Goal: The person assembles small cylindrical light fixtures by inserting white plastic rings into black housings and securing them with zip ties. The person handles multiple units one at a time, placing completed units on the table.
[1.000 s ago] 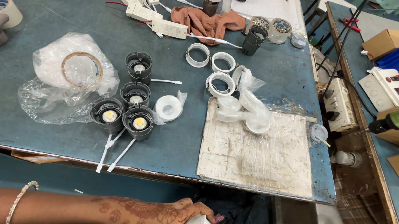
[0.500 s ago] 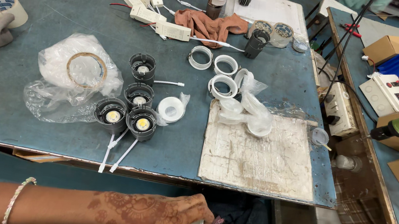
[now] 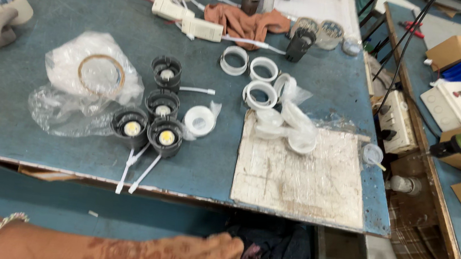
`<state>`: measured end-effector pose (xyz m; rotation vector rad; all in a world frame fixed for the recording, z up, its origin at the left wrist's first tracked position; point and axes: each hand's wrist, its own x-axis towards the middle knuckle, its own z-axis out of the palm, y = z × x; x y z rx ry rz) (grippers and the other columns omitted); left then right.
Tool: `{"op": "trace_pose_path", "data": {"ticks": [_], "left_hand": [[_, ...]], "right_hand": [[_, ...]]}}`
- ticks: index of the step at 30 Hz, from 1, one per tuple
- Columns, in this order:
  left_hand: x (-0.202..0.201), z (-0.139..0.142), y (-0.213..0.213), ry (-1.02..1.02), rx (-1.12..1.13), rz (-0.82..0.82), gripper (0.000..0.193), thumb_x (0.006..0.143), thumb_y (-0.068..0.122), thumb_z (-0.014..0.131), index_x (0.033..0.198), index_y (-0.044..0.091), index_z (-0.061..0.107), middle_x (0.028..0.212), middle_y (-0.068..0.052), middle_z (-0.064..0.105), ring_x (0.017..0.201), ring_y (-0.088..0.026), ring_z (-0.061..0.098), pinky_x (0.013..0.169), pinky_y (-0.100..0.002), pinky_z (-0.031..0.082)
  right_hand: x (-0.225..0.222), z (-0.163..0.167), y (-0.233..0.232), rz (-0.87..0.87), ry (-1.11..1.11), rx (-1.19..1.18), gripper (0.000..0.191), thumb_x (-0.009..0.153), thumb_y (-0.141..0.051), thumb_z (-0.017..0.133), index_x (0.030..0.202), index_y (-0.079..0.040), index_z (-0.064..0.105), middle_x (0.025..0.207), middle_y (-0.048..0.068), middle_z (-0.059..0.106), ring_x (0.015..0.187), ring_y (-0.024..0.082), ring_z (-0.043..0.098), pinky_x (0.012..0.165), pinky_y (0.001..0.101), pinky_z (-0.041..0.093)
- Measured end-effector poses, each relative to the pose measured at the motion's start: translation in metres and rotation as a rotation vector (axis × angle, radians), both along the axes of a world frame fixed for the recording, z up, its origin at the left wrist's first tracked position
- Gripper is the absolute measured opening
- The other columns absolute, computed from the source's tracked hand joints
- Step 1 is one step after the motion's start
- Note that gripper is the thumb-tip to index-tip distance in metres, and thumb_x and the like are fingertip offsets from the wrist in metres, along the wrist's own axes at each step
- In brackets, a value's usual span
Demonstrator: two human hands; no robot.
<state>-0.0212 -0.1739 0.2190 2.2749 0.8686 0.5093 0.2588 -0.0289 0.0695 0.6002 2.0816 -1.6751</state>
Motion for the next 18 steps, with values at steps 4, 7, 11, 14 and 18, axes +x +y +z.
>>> {"op": "trace_pose_path", "data": {"ticks": [4,7,11,14,18], "left_hand": [[-0.005,-0.026,0.011,-0.104,0.019,0.174,0.092,0.080,0.038,0.074,0.154,0.003,0.034,0.148,-0.023,0.048,0.137,-0.041,0.055,0.115,-0.050,0.048],[0.002,-0.055,0.029,-0.345,-0.293,0.442,0.108,0.075,0.053,0.079,0.158,0.009,0.026,0.153,-0.023,0.044,0.143,-0.039,0.049,0.117,-0.053,0.043],[0.020,-0.082,0.046,-0.825,-0.393,0.524,0.131,0.074,0.065,0.083,0.167,0.011,0.006,0.164,-0.023,0.036,0.157,-0.040,0.035,0.123,-0.053,0.028],[0.039,-0.089,0.046,-0.852,-0.379,0.613,0.135,0.069,0.063,0.085,0.165,0.012,0.006,0.161,-0.020,0.038,0.152,-0.035,0.040,0.124,-0.051,0.036],[0.050,-0.088,0.051,-0.859,-0.234,0.761,0.119,0.072,0.053,0.089,0.162,0.008,0.026,0.155,-0.015,0.049,0.147,-0.028,0.047,0.124,-0.044,0.039]], "right_hand": [[0.024,0.017,-0.015,-0.210,0.152,-0.372,0.082,0.074,-0.016,0.080,0.143,0.008,0.043,0.104,0.017,0.075,0.080,0.020,0.070,0.066,0.0294,0.058],[0.018,0.015,-0.013,-0.502,0.307,-0.525,0.084,0.073,-0.016,0.081,0.143,0.009,0.042,0.103,0.017,0.075,0.079,0.019,0.070,0.065,0.0290,0.057],[-0.021,-0.005,-0.005,-0.808,0.537,-0.334,0.085,0.070,-0.007,0.085,0.142,0.005,0.042,0.108,0.011,0.068,0.090,0.016,0.066,0.076,0.0294,0.058],[-0.040,-0.012,0.005,-0.757,0.560,-0.139,0.072,0.070,-0.007,0.088,0.132,0.010,0.056,0.109,0.014,0.071,0.096,0.018,0.071,0.085,0.0306,0.059],[-0.054,-0.026,0.012,-0.775,0.555,-0.183,0.071,0.062,-0.004,0.085,0.127,0.000,0.056,0.112,0.004,0.067,0.098,0.013,0.066,0.083,0.0339,0.059]]}}
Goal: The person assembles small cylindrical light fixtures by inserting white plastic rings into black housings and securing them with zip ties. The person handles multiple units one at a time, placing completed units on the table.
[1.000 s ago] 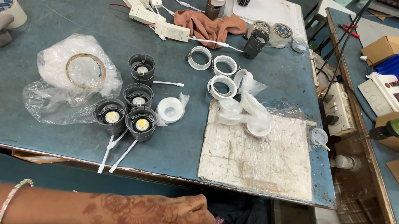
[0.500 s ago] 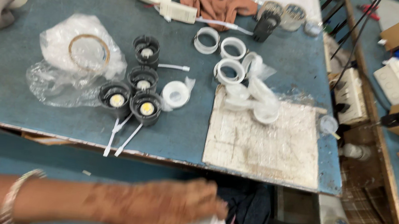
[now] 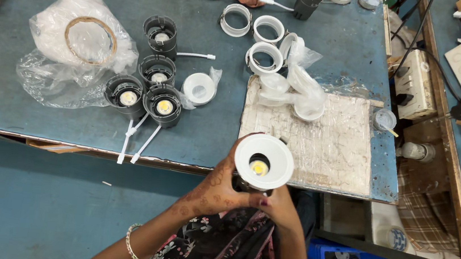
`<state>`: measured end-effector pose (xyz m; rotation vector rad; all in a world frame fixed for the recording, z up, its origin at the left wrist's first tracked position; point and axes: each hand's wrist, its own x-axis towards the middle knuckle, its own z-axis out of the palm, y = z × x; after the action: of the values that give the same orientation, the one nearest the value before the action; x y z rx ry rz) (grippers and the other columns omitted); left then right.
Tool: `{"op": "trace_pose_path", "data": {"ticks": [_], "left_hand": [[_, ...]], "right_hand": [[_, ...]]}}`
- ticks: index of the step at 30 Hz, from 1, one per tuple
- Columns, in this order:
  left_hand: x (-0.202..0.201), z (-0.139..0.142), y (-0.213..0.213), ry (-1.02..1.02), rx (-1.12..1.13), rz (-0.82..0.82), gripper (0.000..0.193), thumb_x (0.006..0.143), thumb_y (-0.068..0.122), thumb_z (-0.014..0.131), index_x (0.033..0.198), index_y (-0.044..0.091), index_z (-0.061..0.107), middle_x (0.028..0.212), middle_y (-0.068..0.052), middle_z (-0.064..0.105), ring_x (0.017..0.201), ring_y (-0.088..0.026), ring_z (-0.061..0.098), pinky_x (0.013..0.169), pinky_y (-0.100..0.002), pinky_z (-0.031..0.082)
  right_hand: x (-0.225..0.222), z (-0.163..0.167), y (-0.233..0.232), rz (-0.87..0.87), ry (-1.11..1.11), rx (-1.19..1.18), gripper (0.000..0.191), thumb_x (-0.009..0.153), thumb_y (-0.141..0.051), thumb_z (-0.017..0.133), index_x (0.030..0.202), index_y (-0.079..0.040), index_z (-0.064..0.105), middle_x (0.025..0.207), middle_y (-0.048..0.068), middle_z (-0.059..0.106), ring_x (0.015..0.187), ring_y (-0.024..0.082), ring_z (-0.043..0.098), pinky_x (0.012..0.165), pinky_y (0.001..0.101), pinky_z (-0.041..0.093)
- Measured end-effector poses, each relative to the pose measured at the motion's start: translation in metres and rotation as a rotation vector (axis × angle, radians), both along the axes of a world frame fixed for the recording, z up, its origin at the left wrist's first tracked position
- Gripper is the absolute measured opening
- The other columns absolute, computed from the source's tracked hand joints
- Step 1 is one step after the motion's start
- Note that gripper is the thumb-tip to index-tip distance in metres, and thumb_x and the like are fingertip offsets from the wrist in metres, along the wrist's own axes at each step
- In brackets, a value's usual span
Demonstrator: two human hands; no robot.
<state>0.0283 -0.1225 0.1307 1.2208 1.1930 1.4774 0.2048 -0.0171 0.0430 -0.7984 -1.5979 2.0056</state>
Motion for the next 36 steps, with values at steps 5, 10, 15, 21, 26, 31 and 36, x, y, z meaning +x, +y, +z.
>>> {"op": "trace_pose_path", "data": {"ticks": [5,10,15,21,26,31,36], "left_hand": [[-0.008,0.001,0.003,0.062,-0.036,0.115,0.107,0.068,0.049,0.091,0.152,0.006,0.040,0.138,-0.010,0.062,0.135,-0.023,0.058,0.117,-0.039,0.045],[-0.013,0.001,-0.003,0.116,0.017,0.151,0.105,0.070,0.042,0.092,0.152,0.005,0.039,0.141,-0.011,0.060,0.137,-0.024,0.057,0.118,-0.040,0.044],[-0.026,0.006,-0.006,0.189,0.063,0.159,0.102,0.070,0.028,0.091,0.154,0.006,0.037,0.143,-0.011,0.057,0.138,-0.024,0.056,0.119,-0.040,0.043],[-0.087,0.020,0.016,0.280,0.254,0.300,0.110,0.068,0.022,0.098,0.155,0.004,0.032,0.146,-0.013,0.054,0.139,-0.024,0.053,0.121,-0.040,0.042],[-0.194,0.040,0.090,0.320,0.554,0.416,0.124,0.072,0.014,0.104,0.161,0.003,0.018,0.152,-0.013,0.051,0.142,-0.025,0.052,0.124,-0.039,0.046],[-0.310,0.056,0.184,0.282,0.138,0.567,0.081,0.073,0.011,0.100,0.138,0.000,0.052,0.125,-0.012,0.072,0.118,-0.024,0.070,0.105,-0.036,0.056],[-0.359,0.039,0.214,0.248,-0.098,0.681,0.090,0.062,0.002,0.094,0.139,0.008,0.049,0.123,-0.008,0.070,0.116,-0.022,0.064,0.101,-0.035,0.052]], "right_hand": [[-0.002,-0.027,0.010,0.122,-0.021,0.160,0.066,0.061,0.001,0.079,0.125,0.002,0.060,0.111,0.001,0.067,0.101,0.009,0.062,0.090,0.0279,0.053],[-0.009,-0.030,0.018,0.214,-0.046,0.163,0.065,0.065,0.000,0.082,0.126,0.002,0.059,0.101,0.005,0.064,0.092,0.014,0.060,0.083,0.0311,0.052],[-0.024,-0.002,0.044,0.117,-0.029,0.412,0.059,0.084,-0.013,0.073,0.138,-0.001,0.052,0.129,0.004,0.064,0.119,0.012,0.060,0.100,0.0293,0.051],[-0.049,0.004,0.087,-0.253,-0.056,0.466,0.023,0.103,-0.016,0.062,0.117,0.002,0.066,0.103,0.007,0.073,0.095,0.013,0.068,0.084,0.0274,0.055],[-0.051,-0.011,0.087,-0.306,-0.219,0.651,0.014,0.098,-0.009,0.063,0.107,0.001,0.067,0.093,0.006,0.073,0.085,0.010,0.069,0.077,0.0250,0.055],[-0.049,-0.018,0.092,-0.315,-0.188,0.574,0.013,0.099,-0.009,0.063,0.106,0.001,0.068,0.090,0.006,0.073,0.083,0.011,0.068,0.075,0.0254,0.055],[-0.046,-0.024,0.097,-0.310,-0.173,0.565,0.013,0.098,-0.009,0.065,0.104,0.002,0.068,0.090,0.007,0.074,0.083,0.011,0.069,0.076,0.0251,0.055]]}}
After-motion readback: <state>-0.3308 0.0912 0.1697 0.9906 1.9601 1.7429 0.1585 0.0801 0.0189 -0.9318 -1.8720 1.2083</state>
